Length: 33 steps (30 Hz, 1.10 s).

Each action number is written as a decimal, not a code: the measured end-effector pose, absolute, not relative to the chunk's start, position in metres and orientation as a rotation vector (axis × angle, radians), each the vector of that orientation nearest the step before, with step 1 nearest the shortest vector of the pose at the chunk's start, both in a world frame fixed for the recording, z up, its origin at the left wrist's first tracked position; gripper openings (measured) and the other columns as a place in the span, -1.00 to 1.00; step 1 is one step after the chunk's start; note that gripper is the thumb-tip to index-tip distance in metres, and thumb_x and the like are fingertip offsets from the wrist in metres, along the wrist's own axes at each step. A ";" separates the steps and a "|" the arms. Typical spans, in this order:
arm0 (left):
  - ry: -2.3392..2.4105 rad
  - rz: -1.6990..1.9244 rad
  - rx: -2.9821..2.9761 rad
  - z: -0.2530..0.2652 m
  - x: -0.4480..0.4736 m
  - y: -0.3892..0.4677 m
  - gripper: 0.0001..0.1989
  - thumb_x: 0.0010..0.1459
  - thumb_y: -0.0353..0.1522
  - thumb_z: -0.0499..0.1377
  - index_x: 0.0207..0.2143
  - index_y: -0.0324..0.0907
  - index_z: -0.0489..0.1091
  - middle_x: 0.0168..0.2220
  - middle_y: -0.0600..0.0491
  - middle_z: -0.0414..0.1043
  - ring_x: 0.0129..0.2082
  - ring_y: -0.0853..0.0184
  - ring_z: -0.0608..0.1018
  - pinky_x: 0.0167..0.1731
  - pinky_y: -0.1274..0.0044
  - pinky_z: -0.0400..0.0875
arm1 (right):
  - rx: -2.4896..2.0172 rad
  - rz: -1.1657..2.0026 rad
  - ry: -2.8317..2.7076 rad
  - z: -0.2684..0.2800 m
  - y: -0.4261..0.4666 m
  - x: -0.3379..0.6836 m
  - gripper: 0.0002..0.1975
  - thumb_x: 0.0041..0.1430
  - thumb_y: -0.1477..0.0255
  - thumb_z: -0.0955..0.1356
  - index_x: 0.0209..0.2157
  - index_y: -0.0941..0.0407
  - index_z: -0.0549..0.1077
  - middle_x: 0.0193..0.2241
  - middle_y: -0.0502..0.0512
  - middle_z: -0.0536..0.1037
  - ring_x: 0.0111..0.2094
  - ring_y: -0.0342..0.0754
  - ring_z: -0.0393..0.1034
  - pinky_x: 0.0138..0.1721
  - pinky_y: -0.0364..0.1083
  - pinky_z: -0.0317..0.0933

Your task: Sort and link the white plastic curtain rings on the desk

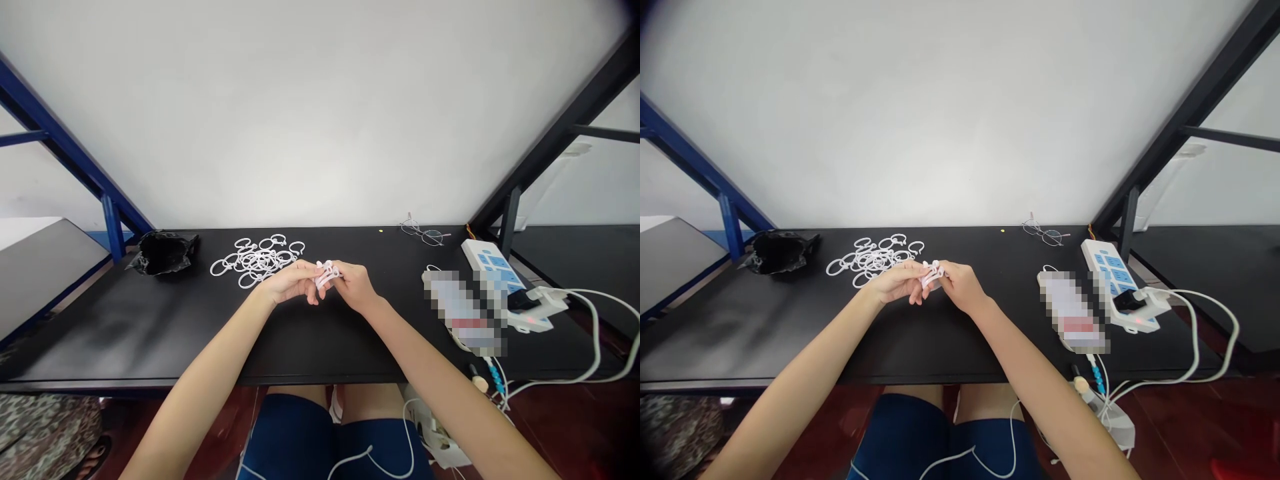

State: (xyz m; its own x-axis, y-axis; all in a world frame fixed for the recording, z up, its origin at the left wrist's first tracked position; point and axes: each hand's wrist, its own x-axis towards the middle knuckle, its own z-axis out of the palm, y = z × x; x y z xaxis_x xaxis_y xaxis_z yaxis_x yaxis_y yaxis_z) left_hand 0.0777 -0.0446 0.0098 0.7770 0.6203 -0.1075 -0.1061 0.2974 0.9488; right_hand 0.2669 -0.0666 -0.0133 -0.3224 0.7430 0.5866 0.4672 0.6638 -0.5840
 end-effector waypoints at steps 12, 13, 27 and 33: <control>0.513 0.524 1.213 0.012 0.081 -0.049 -0.60 0.08 -0.13 0.26 -0.34 -0.36 0.52 -0.50 -0.05 0.52 -0.62 0.36 0.55 -0.54 0.57 0.48 | -0.957 0.807 -1.794 -0.009 -0.065 0.262 -0.77 0.13 0.41 0.28 -0.59 0.11 0.30 -0.65 -0.05 0.44 -0.65 -0.15 0.39 -0.61 -0.21 0.19; 0.533 0.516 1.213 0.010 0.081 -0.047 -0.60 0.08 -0.13 0.26 -0.34 -0.36 0.52 -0.49 -0.06 0.52 -0.60 0.37 0.56 -0.52 0.57 0.48 | -0.977 0.879 -1.760 -0.011 -0.064 0.262 -0.79 0.10 0.40 0.31 -0.59 0.11 0.31 -0.64 -0.05 0.45 -0.64 -0.13 0.40 -0.61 -0.20 0.22; 0.959 0.888 1.285 -0.013 0.078 -0.023 -0.66 0.10 -0.16 0.24 -0.29 -0.29 0.45 -0.36 -0.06 0.53 -0.35 0.31 0.60 -0.35 0.52 0.51 | -1.181 1.173 -1.243 -0.012 -0.043 0.271 -0.74 -0.14 0.40 0.46 -0.33 0.17 0.49 -0.46 0.06 0.57 -0.58 -0.17 0.42 -0.62 -0.21 0.34; 1.337 1.084 1.832 -0.023 0.072 -0.016 -0.67 0.23 -0.19 0.06 -0.43 -0.24 0.40 -0.50 0.03 0.46 -0.47 0.36 0.51 -0.42 0.54 0.40 | -0.740 1.294 -1.436 0.036 -0.103 0.239 -0.83 0.09 0.34 0.39 -0.30 0.13 0.51 -0.40 0.07 0.58 -0.46 -0.15 0.45 -0.49 -0.16 0.41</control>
